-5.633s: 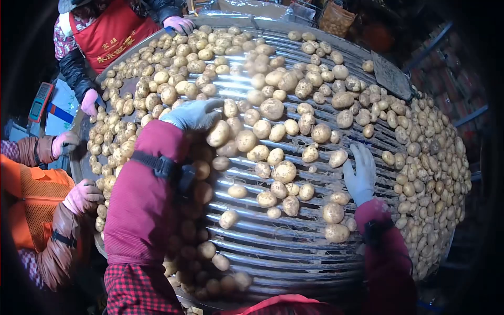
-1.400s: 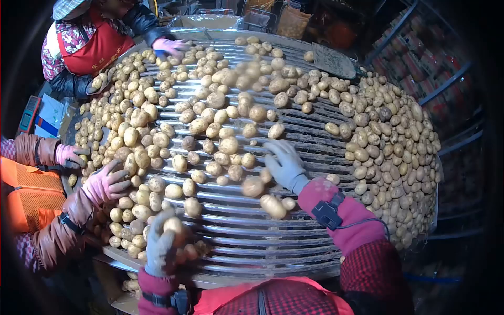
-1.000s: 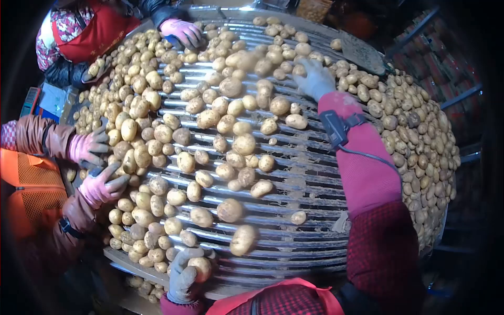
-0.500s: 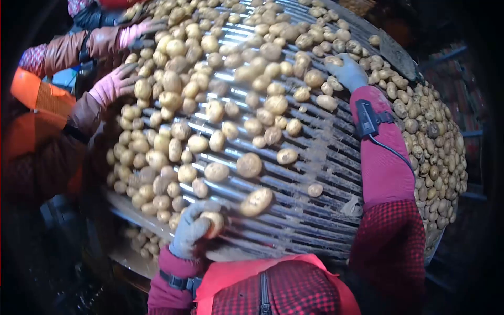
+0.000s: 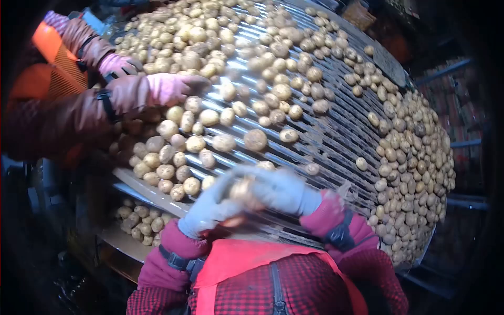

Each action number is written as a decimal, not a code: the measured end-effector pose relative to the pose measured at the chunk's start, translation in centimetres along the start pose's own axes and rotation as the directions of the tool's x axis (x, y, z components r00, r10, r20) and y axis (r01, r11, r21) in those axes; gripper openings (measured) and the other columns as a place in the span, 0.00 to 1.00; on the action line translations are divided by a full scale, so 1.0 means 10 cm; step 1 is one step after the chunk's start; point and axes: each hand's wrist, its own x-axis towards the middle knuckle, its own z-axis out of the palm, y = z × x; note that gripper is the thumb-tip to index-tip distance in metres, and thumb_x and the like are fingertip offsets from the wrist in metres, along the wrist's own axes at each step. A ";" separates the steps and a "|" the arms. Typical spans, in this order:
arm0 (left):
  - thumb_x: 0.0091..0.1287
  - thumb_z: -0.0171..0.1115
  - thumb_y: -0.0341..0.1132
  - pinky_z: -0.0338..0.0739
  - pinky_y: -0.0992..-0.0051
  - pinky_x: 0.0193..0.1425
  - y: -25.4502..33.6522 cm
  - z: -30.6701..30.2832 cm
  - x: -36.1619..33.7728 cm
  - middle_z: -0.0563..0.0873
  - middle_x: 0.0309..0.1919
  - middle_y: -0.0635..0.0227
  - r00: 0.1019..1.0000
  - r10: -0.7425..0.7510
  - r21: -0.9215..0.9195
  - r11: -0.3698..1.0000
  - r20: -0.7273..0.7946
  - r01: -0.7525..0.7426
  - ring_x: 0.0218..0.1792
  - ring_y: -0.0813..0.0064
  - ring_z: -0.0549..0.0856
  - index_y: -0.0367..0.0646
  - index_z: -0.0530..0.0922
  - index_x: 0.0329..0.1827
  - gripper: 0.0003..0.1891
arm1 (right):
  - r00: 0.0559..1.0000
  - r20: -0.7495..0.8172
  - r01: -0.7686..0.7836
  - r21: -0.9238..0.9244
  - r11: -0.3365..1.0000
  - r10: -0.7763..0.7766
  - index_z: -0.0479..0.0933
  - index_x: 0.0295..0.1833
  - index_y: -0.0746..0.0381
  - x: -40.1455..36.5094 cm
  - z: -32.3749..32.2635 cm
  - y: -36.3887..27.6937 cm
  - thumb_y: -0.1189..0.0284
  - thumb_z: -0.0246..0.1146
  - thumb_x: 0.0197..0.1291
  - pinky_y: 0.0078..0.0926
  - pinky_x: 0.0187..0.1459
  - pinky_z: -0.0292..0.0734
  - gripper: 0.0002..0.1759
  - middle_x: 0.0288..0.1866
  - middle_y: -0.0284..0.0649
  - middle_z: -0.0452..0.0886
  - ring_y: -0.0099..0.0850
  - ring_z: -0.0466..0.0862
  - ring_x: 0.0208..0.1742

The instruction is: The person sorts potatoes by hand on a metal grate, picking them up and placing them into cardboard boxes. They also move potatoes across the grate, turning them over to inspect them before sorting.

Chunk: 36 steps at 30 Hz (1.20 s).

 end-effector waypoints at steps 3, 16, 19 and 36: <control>0.74 0.69 0.37 0.77 0.75 0.64 -0.25 -0.13 -0.10 0.84 0.61 0.66 1.000 0.018 0.103 0.994 0.003 -0.018 0.59 0.78 0.81 0.35 0.70 0.77 0.31 | 0.967 0.141 -0.197 -0.122 0.973 0.214 0.74 0.76 0.55 0.05 0.18 -0.33 0.57 0.60 0.76 0.31 0.49 0.83 0.28 0.50 0.48 0.87 0.34 0.89 0.46; 0.75 0.63 0.39 0.72 0.72 0.73 -0.28 -0.15 -0.72 0.81 0.68 0.63 0.919 0.312 -0.395 0.833 -0.242 -0.387 0.68 0.73 0.80 0.33 0.76 0.73 0.27 | 0.989 -0.148 -0.080 -0.651 0.755 -0.023 0.77 0.71 0.51 0.10 0.27 0.42 0.61 0.72 0.60 0.48 0.63 0.76 0.33 0.56 0.44 0.83 0.49 0.82 0.59; 0.77 0.62 0.42 0.72 0.72 0.74 -0.33 -0.15 -0.81 0.79 0.72 0.63 0.900 0.321 -0.308 0.860 -0.294 -0.407 0.69 0.72 0.79 0.34 0.74 0.75 0.28 | 0.882 -0.320 -0.244 0.316 0.917 0.345 0.76 0.72 0.59 0.24 0.30 0.34 0.59 0.61 0.77 0.29 0.46 0.83 0.24 0.53 0.42 0.87 0.32 0.88 0.46; 0.73 0.68 0.47 0.83 0.73 0.61 -0.73 -0.29 -1.28 0.86 0.60 0.61 0.817 0.355 -0.320 0.791 -0.455 -0.522 0.56 0.71 0.87 0.39 0.73 0.75 0.32 | 0.955 0.243 -0.285 0.909 0.304 0.168 0.71 0.72 0.57 0.12 1.23 -0.75 0.46 0.62 0.74 0.30 0.54 0.74 0.32 0.57 0.32 0.82 0.24 0.79 0.56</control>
